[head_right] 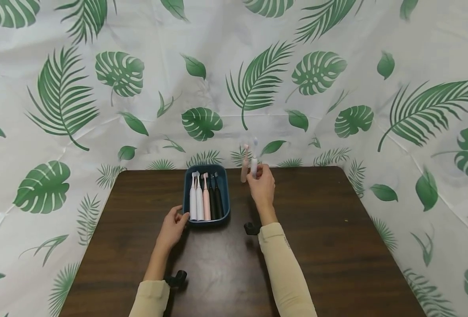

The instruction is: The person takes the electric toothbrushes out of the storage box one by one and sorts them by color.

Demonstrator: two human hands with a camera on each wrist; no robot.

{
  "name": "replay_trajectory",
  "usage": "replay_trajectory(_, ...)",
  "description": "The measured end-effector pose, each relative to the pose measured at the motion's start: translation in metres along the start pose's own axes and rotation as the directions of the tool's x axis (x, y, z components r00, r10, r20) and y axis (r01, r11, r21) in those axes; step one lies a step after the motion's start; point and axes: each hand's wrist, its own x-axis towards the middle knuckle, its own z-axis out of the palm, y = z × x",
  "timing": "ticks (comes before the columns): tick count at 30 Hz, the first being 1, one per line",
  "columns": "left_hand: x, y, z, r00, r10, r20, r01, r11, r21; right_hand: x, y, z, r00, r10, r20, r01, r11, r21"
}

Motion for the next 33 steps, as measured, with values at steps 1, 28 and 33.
replay_trajectory(1,-0.001,-0.001,0.000,1.000,0.000,-0.004,0.000,1.000,-0.002,0.002,0.003,0.000,1.000,0.005,0.000,-0.005,1.000,0.005)
replay_trajectory(28,-0.002,-0.004,0.005,0.999,0.024,-0.027,-0.025,0.998,-0.052,0.040,0.058,0.002,0.991,0.134,-0.007,-0.134,0.991,0.008)
replay_trajectory(33,-0.003,-0.002,0.003,0.999,0.020,-0.032,-0.021,0.999,-0.048,0.042,0.056,0.006,0.993,0.120,0.003,-0.120,0.992,-0.028)
